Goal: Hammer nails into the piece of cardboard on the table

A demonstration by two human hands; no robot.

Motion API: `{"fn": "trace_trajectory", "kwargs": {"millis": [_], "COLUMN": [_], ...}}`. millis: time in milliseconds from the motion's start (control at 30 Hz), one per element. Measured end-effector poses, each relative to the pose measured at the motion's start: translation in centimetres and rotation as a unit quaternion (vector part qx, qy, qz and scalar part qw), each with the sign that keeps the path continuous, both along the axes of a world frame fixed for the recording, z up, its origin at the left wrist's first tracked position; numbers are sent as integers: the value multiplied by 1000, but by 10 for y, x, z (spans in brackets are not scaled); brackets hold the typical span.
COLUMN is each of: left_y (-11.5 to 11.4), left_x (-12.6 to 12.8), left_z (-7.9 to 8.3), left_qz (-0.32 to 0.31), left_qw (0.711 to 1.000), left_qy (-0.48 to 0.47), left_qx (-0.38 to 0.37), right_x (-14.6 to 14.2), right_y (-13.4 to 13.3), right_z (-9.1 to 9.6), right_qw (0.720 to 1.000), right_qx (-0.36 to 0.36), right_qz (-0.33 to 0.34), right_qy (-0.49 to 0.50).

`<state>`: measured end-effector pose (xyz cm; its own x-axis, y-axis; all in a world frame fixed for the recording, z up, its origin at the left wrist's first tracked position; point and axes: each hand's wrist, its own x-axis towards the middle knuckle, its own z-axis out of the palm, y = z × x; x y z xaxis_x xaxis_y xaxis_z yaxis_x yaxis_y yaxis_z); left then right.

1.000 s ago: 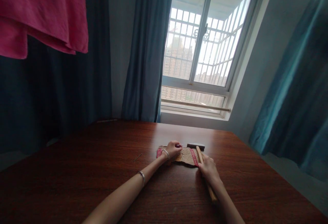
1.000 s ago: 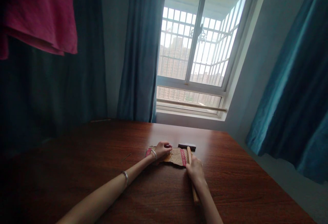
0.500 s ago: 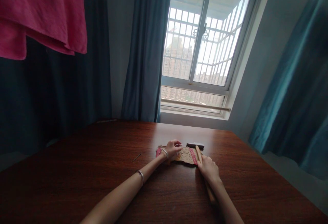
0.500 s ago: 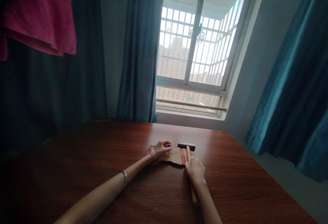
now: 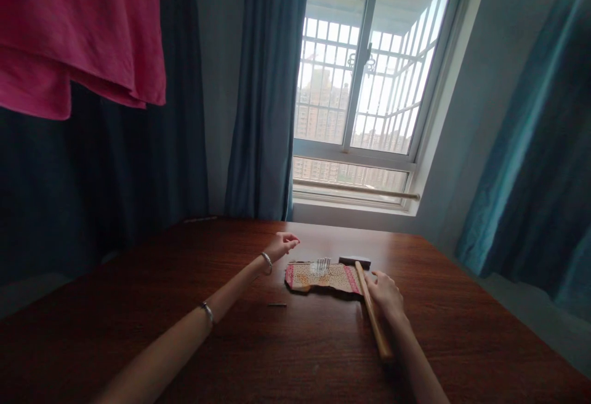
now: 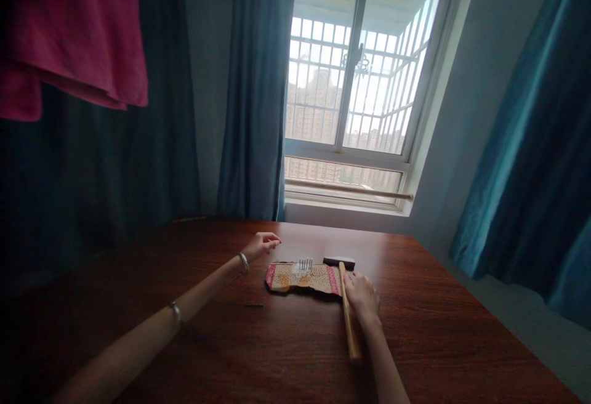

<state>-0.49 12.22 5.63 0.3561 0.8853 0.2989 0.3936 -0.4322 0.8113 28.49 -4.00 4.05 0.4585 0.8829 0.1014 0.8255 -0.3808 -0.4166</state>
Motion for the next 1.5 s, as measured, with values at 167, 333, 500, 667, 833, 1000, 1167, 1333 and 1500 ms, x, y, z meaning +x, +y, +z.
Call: {"fn": "trace_trajectory", "kwargs": {"millis": [167, 333, 500, 667, 833, 1000, 1167, 1333, 1500], "left_y": [5, -8, -23, -23, -22, -27, -41, -56, -60], "left_x": [-79, -117, -120, -118, -113, -84, -26, 27, 50], "left_z": [-20, -32, -32, -37, -38, -16, -1, -5, -8], "left_qz": [75, 102, 88, 95, 78, -18, -101, -128, -127], "left_qw": [979, 956, 946, 932, 939, 985, 989, 985, 989], "left_qy": [187, 270, 296, 316, 295, 134, -34, -83, -64], "left_qx": [10, -43, -95, -149, -158, -111, -100, -78, -48], "right_x": [3, 2, 2, 4, 6, -5, -38, -65, -68], "right_y": [0, -1, 0, 0, 1, 12, 30, 42, 51], "right_z": [-2, -2, -4, -7, -7, 0, 9, 21, 27], "right_qw": [1000, 999, 999, 999, 996, 968, 907, 868, 856], "right_qx": [25, 39, 42, 48, 74, 162, 162, 134, 112], "right_qz": [4, 9, 4, 4, 17, 116, 239, 299, 326], "right_qy": [15, 23, 26, 25, 44, 152, 307, 374, 385]}}
